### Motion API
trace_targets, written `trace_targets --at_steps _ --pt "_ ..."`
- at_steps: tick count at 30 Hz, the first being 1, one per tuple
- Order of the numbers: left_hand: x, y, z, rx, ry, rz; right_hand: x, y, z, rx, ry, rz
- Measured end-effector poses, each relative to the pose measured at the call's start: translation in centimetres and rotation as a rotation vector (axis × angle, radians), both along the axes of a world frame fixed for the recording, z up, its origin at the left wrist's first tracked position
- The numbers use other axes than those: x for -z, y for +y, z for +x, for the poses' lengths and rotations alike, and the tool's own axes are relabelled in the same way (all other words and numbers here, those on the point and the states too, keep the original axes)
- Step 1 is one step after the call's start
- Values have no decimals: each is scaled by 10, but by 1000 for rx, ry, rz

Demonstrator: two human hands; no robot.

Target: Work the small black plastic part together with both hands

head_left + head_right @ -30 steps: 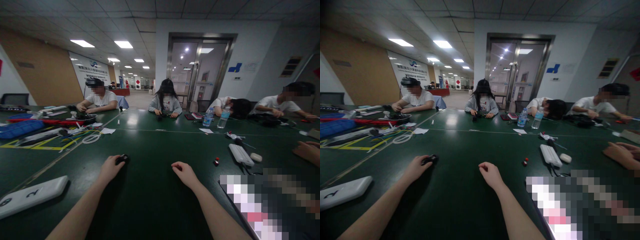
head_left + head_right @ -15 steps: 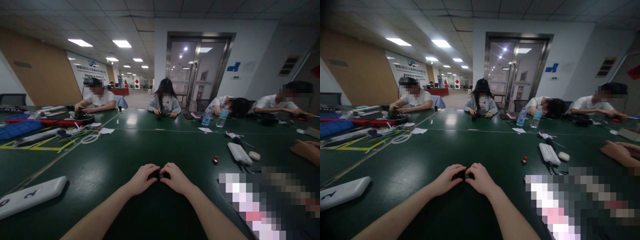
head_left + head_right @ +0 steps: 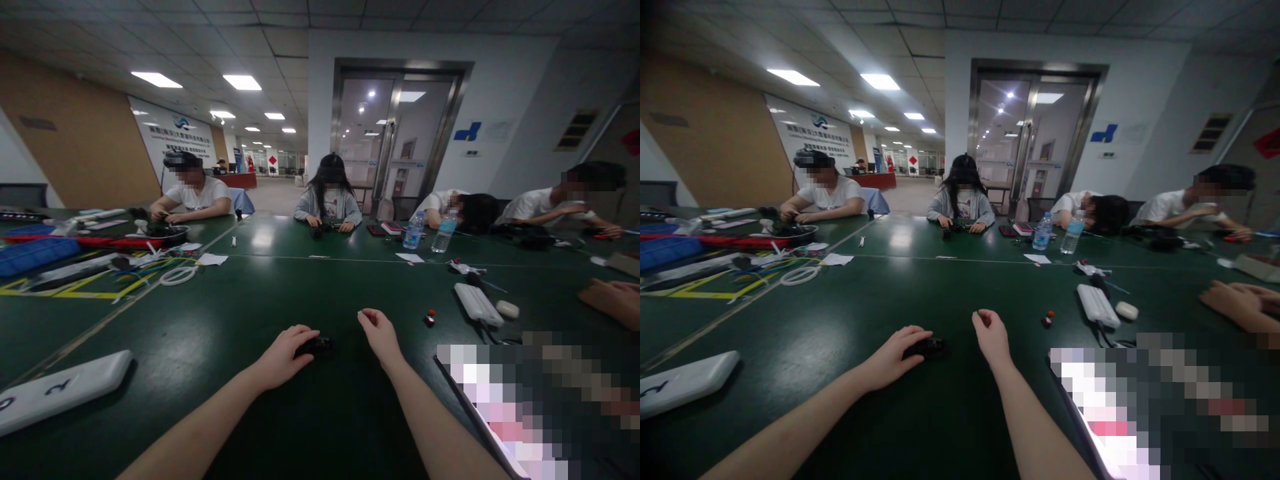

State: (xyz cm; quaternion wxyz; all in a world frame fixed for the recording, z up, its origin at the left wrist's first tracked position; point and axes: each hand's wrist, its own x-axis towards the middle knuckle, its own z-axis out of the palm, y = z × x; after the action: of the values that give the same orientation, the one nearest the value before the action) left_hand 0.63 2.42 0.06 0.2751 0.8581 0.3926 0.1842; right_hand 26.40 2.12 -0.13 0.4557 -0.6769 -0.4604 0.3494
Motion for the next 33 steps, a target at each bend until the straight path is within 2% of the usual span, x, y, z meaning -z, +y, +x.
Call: trace_targets --at_steps 9,21,33 --pt "-5 -2 1 -26 -10 -44 -3 -2 -2 -68 -86 3" --pt "4 2 0 -12 -32 -7 -10 -6 -5 -67 -107 -28" --pt "-1 -2 0 5 -48 2 3 2 0 -70 -83 20"
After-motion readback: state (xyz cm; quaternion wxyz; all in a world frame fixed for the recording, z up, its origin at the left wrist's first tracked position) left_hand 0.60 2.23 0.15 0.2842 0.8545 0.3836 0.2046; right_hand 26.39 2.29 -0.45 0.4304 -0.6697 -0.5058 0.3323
